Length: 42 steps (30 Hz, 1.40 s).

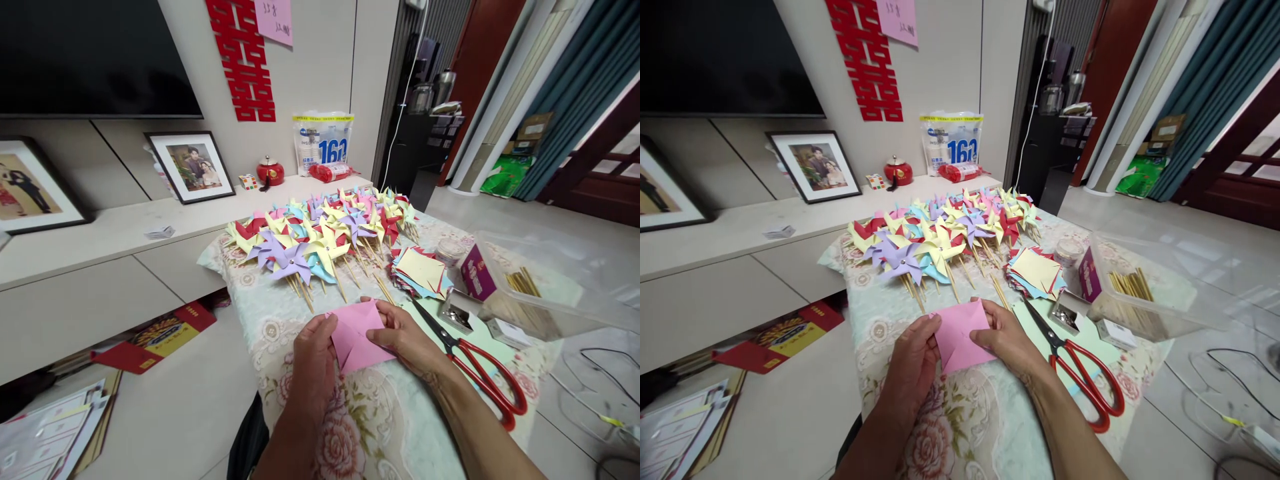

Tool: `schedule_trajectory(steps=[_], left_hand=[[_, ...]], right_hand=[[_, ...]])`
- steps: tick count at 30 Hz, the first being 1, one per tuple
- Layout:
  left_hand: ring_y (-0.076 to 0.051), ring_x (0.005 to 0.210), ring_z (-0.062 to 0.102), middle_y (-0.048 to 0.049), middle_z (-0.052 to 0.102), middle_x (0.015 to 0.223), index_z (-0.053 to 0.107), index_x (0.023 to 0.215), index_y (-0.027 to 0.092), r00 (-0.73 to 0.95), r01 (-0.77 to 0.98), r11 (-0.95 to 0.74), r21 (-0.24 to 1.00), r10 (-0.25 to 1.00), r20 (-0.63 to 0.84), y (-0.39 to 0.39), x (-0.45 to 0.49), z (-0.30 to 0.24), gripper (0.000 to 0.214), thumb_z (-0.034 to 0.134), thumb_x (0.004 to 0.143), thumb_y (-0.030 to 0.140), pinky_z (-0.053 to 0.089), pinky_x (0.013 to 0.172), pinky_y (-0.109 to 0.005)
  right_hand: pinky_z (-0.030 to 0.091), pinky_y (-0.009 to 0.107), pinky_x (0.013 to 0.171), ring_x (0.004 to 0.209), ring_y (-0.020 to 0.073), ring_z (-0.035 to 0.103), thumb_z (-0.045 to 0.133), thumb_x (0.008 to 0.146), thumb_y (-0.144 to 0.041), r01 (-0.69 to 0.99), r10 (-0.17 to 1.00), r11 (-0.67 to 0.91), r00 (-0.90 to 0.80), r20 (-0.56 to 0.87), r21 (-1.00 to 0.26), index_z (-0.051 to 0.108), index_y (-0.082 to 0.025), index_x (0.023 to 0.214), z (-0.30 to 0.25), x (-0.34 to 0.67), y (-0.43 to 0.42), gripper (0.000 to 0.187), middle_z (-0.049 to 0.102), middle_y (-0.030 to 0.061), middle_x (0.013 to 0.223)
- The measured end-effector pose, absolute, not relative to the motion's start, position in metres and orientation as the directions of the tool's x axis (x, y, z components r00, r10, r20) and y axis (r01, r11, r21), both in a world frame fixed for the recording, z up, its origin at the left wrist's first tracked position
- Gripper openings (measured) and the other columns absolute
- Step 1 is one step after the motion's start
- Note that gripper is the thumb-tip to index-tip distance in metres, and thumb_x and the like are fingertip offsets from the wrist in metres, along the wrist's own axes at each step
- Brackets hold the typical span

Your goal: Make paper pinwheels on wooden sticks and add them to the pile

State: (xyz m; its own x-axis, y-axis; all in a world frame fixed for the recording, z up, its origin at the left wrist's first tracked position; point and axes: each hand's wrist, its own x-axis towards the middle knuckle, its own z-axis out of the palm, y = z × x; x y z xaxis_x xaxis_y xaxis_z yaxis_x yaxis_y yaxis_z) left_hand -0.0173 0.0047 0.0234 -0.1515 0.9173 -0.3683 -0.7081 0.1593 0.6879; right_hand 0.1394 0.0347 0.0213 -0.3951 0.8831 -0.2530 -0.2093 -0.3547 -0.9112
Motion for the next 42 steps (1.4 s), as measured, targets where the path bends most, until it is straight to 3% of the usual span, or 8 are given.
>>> schedule_trajectory(steps=[6,14,27,31,35,38,42], left_hand=[[-0.012,0.055,0.057,0.0015,0.068,0.062,0.067,0.064,0.017,-0.182,-0.732,0.137,0.667,0.904,-0.386,0.005,-0.017,0.026,0.019,0.083,0.055,0.021,0.046,0.056,-0.024],[-0.012,0.056,0.058,0.0012,0.068,0.064,0.066,0.068,0.017,-0.191,-0.714,0.152,0.683,0.897,-0.399,0.005,-0.018,0.020,0.019,0.082,0.059,0.024,0.046,0.057,-0.024],[-0.012,0.054,0.057,0.0039,0.065,0.060,0.061,0.067,0.019,-0.186,-0.710,0.126,0.692,0.915,-0.358,0.001,-0.020,0.016,0.018,0.079,0.066,0.020,0.048,0.061,-0.025],[-0.019,0.067,0.068,-0.0036,0.073,0.071,0.066,0.076,0.017,-0.133,-0.701,0.192,0.687,0.911,-0.390,0.002,-0.023,0.022,0.019,0.079,0.070,0.029,0.054,0.069,-0.031],[-0.026,0.080,0.074,-0.0163,0.077,0.083,0.071,0.089,0.008,-0.083,-0.725,0.278,0.630,0.872,-0.482,0.005,-0.026,0.030,0.041,0.055,0.088,0.045,0.057,0.074,-0.036],[-0.027,0.082,0.075,-0.0198,0.077,0.086,0.071,0.091,0.005,-0.062,-0.730,0.312,0.608,0.856,-0.514,0.007,-0.028,0.032,0.052,0.045,0.093,0.050,0.058,0.075,-0.036],[-0.027,0.082,0.074,-0.0167,0.077,0.084,0.071,0.088,0.009,-0.068,-0.690,0.304,0.657,0.876,-0.477,0.005,-0.027,0.028,0.046,0.058,0.087,0.053,0.058,0.074,-0.036]], right_hand=[[0.048,0.027,0.066,0.069,0.0162,0.064,0.075,0.069,-0.014,-0.204,0.874,-0.333,-0.432,-0.221,-0.921,0.066,-0.021,0.106,0.022,0.141,0.034,0.038,0.067,-0.0040,0.074],[0.048,0.027,0.064,0.061,0.0153,0.062,0.076,0.068,-0.015,-0.216,0.875,-0.341,-0.430,-0.224,-0.915,0.064,-0.020,0.119,0.024,0.139,0.034,0.053,0.071,-0.0022,0.076],[0.048,0.028,0.063,0.062,0.0167,0.065,0.072,0.066,-0.011,-0.209,0.881,-0.350,-0.405,-0.245,-0.913,0.064,-0.019,0.121,0.028,0.139,0.033,0.056,0.076,0.0010,0.082],[0.048,0.027,0.063,0.065,0.0170,0.066,0.071,0.068,-0.011,-0.230,0.894,-0.332,-0.388,-0.226,-0.915,0.062,-0.019,0.125,0.025,0.140,0.033,0.058,0.076,0.0020,0.086],[0.047,0.026,0.062,0.066,0.0174,0.067,0.073,0.068,-0.013,-0.216,0.896,-0.327,-0.381,-0.229,-0.920,0.061,-0.019,0.128,0.023,0.140,0.034,0.061,0.077,0.0024,0.087],[0.046,0.026,0.061,0.068,0.0179,0.067,0.076,0.069,-0.015,-0.206,0.895,-0.328,-0.379,-0.234,-0.922,0.061,-0.019,0.129,0.024,0.140,0.035,0.062,0.077,0.0027,0.088],[0.045,0.026,0.061,0.069,0.0177,0.067,0.078,0.070,-0.018,-0.202,0.898,-0.320,-0.377,-0.228,-0.926,0.058,-0.019,0.133,0.024,0.141,0.035,0.066,0.077,0.0030,0.089]])
